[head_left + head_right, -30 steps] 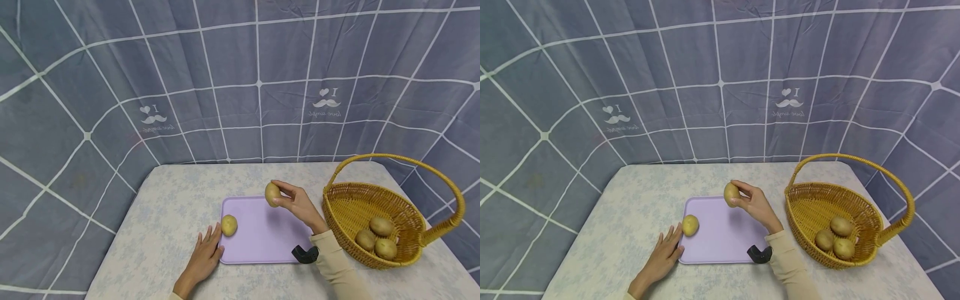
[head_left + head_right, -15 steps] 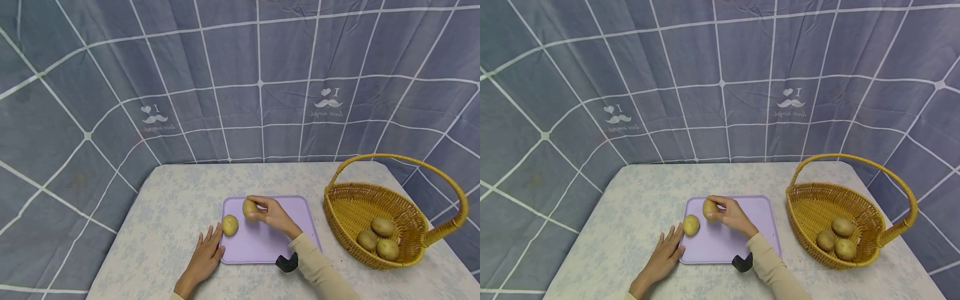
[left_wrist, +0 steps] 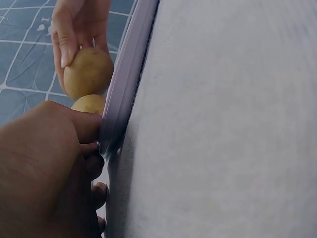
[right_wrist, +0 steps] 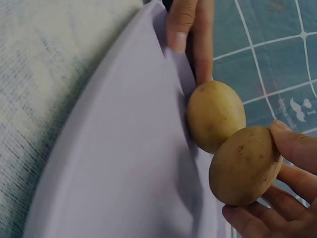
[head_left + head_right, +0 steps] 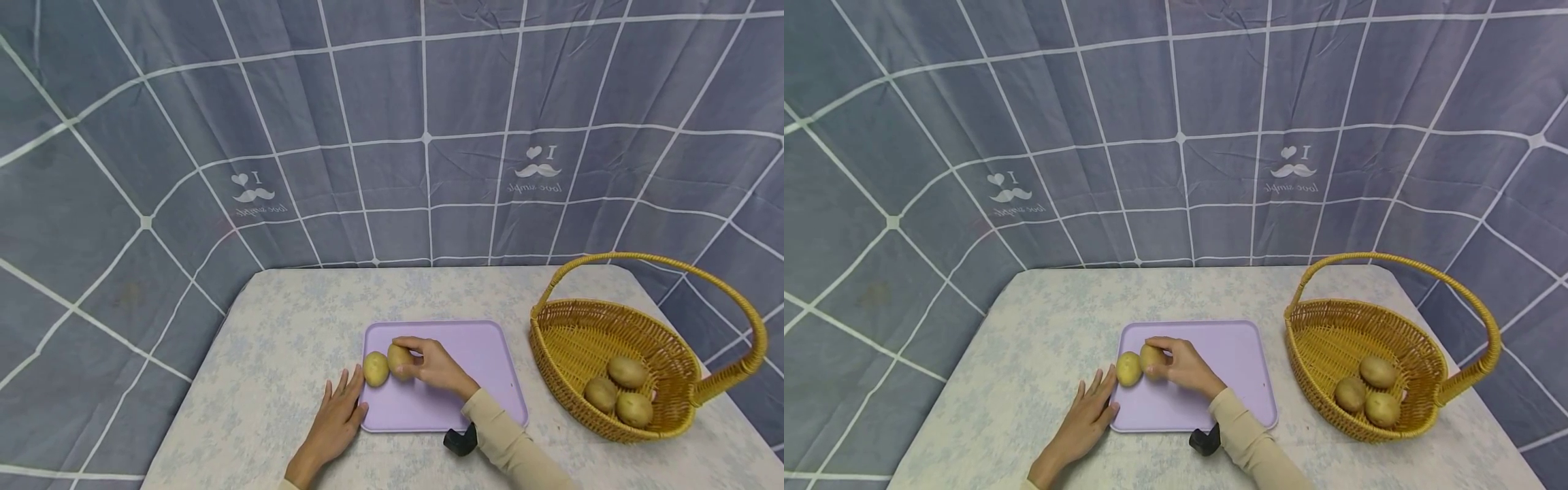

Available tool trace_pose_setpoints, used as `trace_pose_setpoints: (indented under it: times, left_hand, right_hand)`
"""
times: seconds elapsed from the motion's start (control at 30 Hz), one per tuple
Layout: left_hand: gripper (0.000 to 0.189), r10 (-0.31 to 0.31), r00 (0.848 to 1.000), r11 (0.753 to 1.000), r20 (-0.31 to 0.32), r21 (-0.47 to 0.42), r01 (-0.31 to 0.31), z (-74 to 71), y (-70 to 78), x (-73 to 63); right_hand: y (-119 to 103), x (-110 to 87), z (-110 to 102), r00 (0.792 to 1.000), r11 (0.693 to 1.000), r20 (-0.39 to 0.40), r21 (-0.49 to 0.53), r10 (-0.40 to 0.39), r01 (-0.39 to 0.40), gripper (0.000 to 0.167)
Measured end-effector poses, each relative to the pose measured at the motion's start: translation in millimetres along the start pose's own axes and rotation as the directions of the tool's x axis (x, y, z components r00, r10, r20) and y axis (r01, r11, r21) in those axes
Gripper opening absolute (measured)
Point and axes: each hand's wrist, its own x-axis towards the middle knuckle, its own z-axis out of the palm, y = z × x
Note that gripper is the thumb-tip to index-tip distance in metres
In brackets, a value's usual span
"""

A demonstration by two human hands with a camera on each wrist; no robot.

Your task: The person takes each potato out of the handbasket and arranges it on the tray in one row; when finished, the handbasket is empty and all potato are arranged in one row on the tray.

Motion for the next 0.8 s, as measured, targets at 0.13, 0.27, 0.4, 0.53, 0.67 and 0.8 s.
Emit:
trace_pose_setpoints:
  times: [0.13,0.27,0.4,0.53,0.67,0.8]
  left_hand:
    - [0.059,0.001,1.0,1.0,0.0,-0.001,-0.001,-0.5,0.5,0.0]
    - [0.059,0.004,1.0,1.0,-0.002,0.0,-0.004,-1.3,0.6,0.4]
    - [0.059,0.004,1.0,1.0,-0.001,0.003,-0.004,-1.6,0.3,0.4]
    - [0.059,0.001,1.0,1.0,0.002,0.005,-0.001,-2.1,0.5,-0.2]
    - [0.059,0.0,1.0,1.0,0.001,0.005,0.0,-2.2,0.7,-0.5]
    - [0.059,0.005,1.0,1.0,-0.003,0.009,-0.005,-1.7,0.7,-0.5]
  right_hand:
    - [-2.5,-0.1,2.6,1.0,0.999,-0.004,-0.037,0.012,-0.012,0.054]
    - [-3.7,0.2,3.6,1.0,0.991,-0.014,-0.131,0.009,-0.011,0.052]
    - [-2.7,-0.3,5.6,1.0,0.974,-0.018,-0.226,0.019,-0.023,0.051]
    - [-1.9,-0.3,7.3,0.999,0.959,-0.019,-0.279,0.036,-0.04,0.05]
    - [-2.7,0.3,7.6,0.999,0.958,-0.007,-0.283,0.04,-0.04,0.051]
    - [-3.9,-0.3,7.1,0.998,0.962,0.011,-0.268,0.054,-0.05,0.053]
